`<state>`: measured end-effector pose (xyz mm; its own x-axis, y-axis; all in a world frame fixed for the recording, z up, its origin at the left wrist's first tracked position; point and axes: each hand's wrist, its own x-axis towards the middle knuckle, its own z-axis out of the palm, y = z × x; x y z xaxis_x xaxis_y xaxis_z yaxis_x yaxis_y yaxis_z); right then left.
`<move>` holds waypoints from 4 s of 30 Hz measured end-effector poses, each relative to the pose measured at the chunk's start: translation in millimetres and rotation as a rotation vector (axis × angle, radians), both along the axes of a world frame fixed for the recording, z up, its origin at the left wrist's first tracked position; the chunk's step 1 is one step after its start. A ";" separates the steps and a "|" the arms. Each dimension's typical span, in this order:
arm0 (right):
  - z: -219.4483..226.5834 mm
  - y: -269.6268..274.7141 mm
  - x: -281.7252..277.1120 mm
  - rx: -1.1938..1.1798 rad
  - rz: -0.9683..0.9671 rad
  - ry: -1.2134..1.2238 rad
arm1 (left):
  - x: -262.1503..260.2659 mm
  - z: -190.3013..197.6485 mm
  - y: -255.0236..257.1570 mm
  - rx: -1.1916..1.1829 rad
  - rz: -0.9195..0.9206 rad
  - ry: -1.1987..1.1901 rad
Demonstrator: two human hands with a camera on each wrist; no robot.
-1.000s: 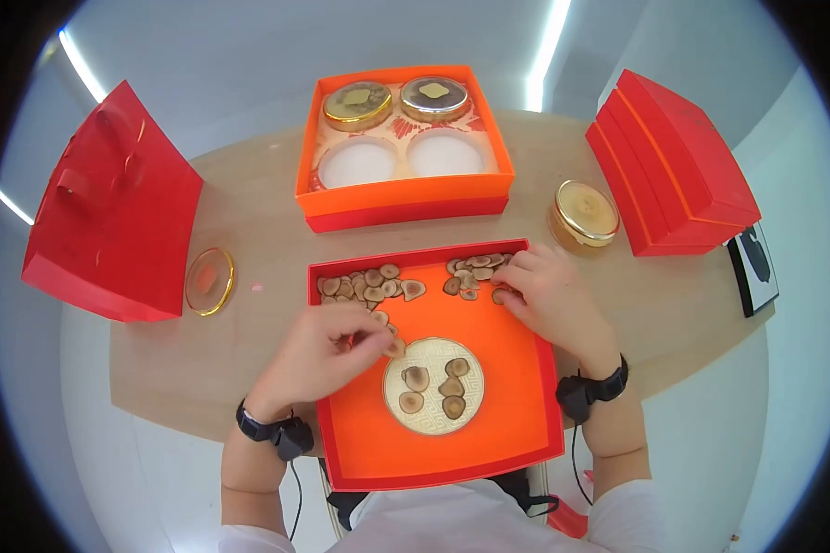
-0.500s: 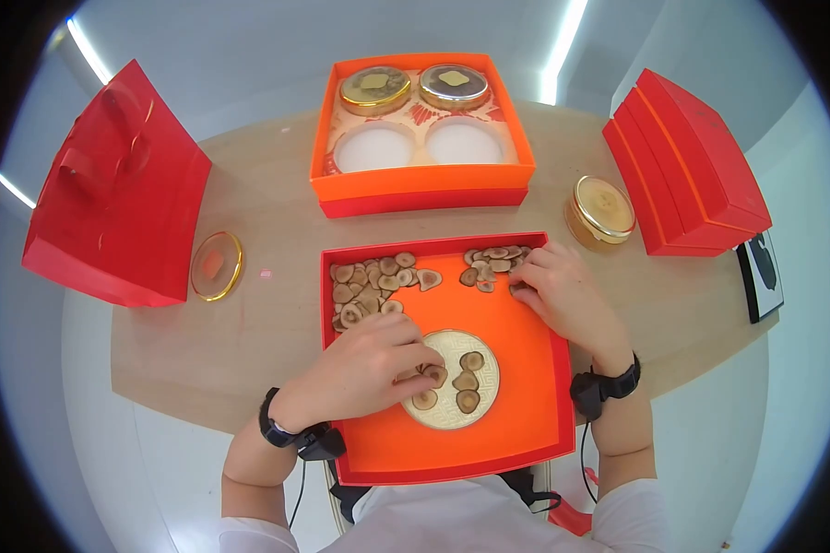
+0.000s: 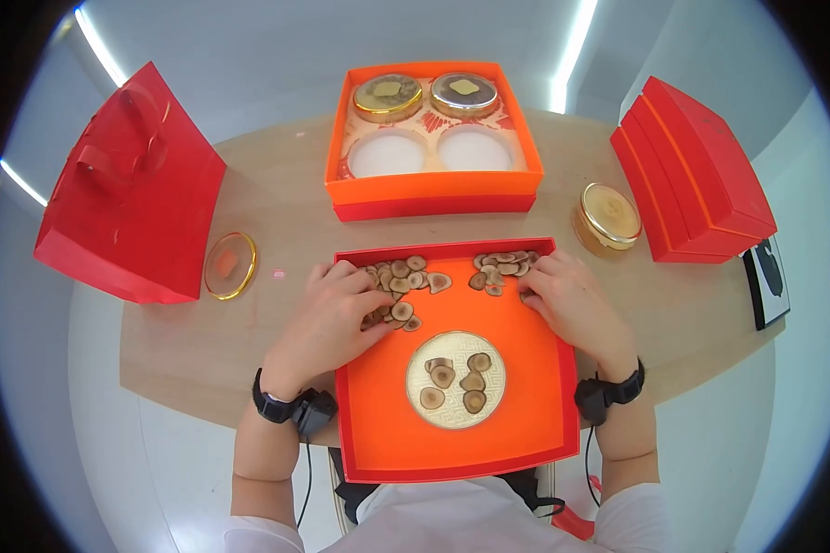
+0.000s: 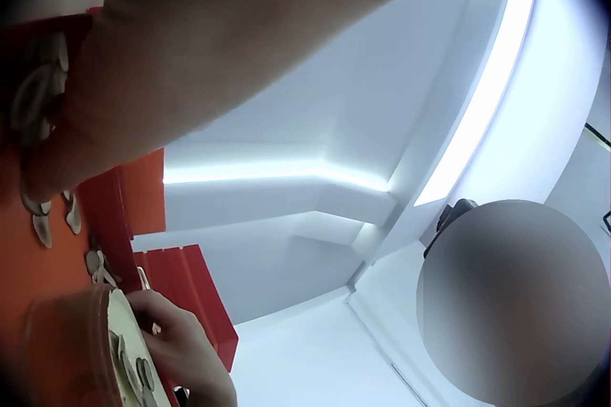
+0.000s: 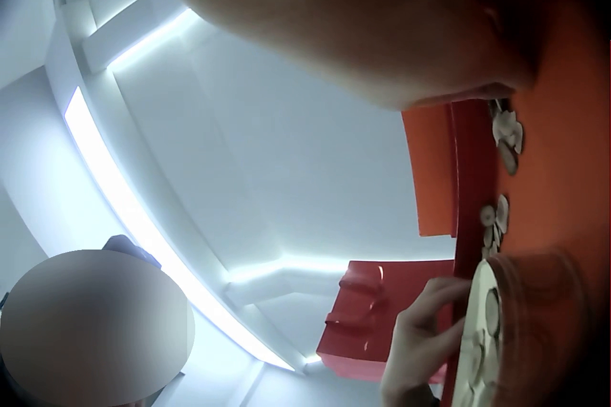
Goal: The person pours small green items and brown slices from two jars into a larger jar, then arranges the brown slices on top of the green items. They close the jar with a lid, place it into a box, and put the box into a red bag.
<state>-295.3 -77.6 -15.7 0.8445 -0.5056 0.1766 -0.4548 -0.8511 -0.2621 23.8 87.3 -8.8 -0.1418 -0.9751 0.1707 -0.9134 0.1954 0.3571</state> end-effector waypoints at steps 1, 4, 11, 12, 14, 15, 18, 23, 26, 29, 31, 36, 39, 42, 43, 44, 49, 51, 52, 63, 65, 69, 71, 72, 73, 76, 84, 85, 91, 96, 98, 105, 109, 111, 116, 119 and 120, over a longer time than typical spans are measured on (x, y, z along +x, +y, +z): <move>0.6 0.2 -0.2 0.005 -0.001 0.005 | -0.5 -2.1 -0.8 0.001 0.000 -0.010; 3.3 2.3 -1.3 0.011 -0.002 0.021 | -0.1 -7.5 -3.2 -0.014 -0.002 -0.016; 23.7 5.9 -5.2 0.104 0.039 -0.033 | 2.1 -9.2 -3.6 -0.023 0.000 -0.032; 30.2 8.0 -5.1 0.149 0.059 -0.062 | 1.3 -7.1 -3.7 -0.024 0.001 -0.018; 41.3 16.0 -1.8 0.179 0.158 -0.171 | 1.1 -5.8 -2.6 -0.033 0.008 -0.001; 43.5 20.5 -0.1 0.195 0.205 -0.226 | 1.3 -5.9 -2.6 -0.043 0.011 0.002; 39.5 37.3 6.4 0.209 0.293 -0.232 | 2.1 -8.3 -2.7 -0.068 0.014 0.004; 31.8 41.9 12.3 0.299 0.410 -0.086 | 3.1 -12.5 -4.1 -0.055 0.020 -0.023; 32.4 39.8 10.1 0.372 0.433 -0.060 | 2.8 -13.0 -4.6 -0.050 0.023 -0.018; 32.3 33.2 6.7 0.312 0.352 -0.131 | 3.4 -14.2 -4.4 -0.051 0.021 -0.023; 27.0 24.5 5.9 0.176 0.231 -0.167 | 3.6 -11.8 -3.6 -0.028 0.017 -0.030; 9.8 0.8 8.5 -0.168 0.046 -0.144 | 3.7 -10.6 -3.7 -0.052 0.009 0.027; 3.8 -1.5 10.5 -0.193 0.032 -0.137 | 0.8 -0.9 -2.7 -0.056 -0.026 0.156; -6.4 -4.9 7.5 -0.190 0.025 -0.086 | -4.2 16.2 3.7 0.066 -0.064 0.395; -8.8 -5.1 7.4 -0.182 0.024 -0.093 | -6.7 19.4 4.7 0.125 -0.080 0.489; -10.5 -5.4 6.9 -0.174 0.019 -0.099 | -9.6 19.5 6.3 0.109 -0.134 0.480; -10.2 -7.0 6.9 -0.163 0.014 -0.113 | -32.8 19.1 12.8 0.105 -0.348 0.416; -11.6 -8.0 8.1 -0.168 0.013 -0.133 | -39.8 12.4 11.7 0.130 -0.343 0.350; -11.6 -8.6 8.0 -0.175 0.013 -0.138 | -41.4 9.6 11.5 0.143 -0.339 0.317; -6.8 -9.0 11.3 -0.218 0.025 -0.209 | -26.0 11.8 9.2 0.028 -0.180 0.283; -8.2 -8.8 12.5 -0.217 0.020 -0.232 | -25.1 11.0 8.8 0.034 -0.166 0.254; -5.0 -10.3 10.1 -0.180 0.035 -0.223 | -24.3 4.8 5.6 0.018 -0.189 0.226; -0.1 -5.5 9.5 -0.103 0.015 -0.268 | -21.9 2.3 4.4 -0.016 -0.158 0.190; 2.5 -2.6 9.9 -0.064 0.010 -0.290 | -19.1 1.0 3.3 -0.038 -0.124 0.157; 4.3 0.3 10.0 -0.039 0.011 -0.300 | -15.6 0.0 2.6 -0.061 -0.088 0.122; 8.6 4.3 9.7 0.007 0.020 -0.314 | -5.8 -2.9 -0.2 -0.149 -0.010 0.072; 9.8 4.6 8.1 0.058 -0.025 -0.248 | -6.1 -3.6 -0.7 -0.046 -0.021 -0.065; 10.8 5.0 8.2 0.063 -0.028 -0.252 | -6.2 -5.8 -1.1 -0.039 -0.013 -0.063; 14.8 6.2 7.5 0.091 0.003 -0.262 | -8.5 -6.6 -2.2 -0.028 -0.018 -0.043; 41.9 27.3 7.9 0.166 0.151 -0.221 | -4.1 -16.5 -6.0 -0.041 -0.041 -0.011; 43.8 34.4 7.2 0.274 0.265 -0.201 | -2.7 -18.6 -7.2 -0.053 -0.045 0.000; 34.9 45.3 9.5 0.357 0.444 -0.059 | -5.0 -18.7 -9.3 -0.064 -0.030 0.001; 36.7 39.2 4.9 0.243 0.293 -0.133 | -2.3 -24.2 -10.8 -0.091 -0.054 0.002; 29.8 28.5 4.1 0.070 0.134 -0.121 | -1.8 -24.9 -12.3 -0.118 -0.055 0.040; 15.2 11.7 2.2 -0.038 0.015 -0.070 | -5.0 -15.7 -14.3 -0.203 -0.010 0.115; 13.5 10.3 1.2 -0.027 0.038 -0.039 | -12.0 7.0 -2.1 -0.123 -0.031 0.238; 12.0 10.0 0.8 -0.027 0.057 -0.032 | -14.3 12.5 2.4 -0.074 -0.067 0.294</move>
<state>-294.5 -67.7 -3.6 0.8657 -0.4512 0.2169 -0.3967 -0.8825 -0.2527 9.5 89.8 3.8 -0.1392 -0.9487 0.2837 -0.7571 0.2866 0.5870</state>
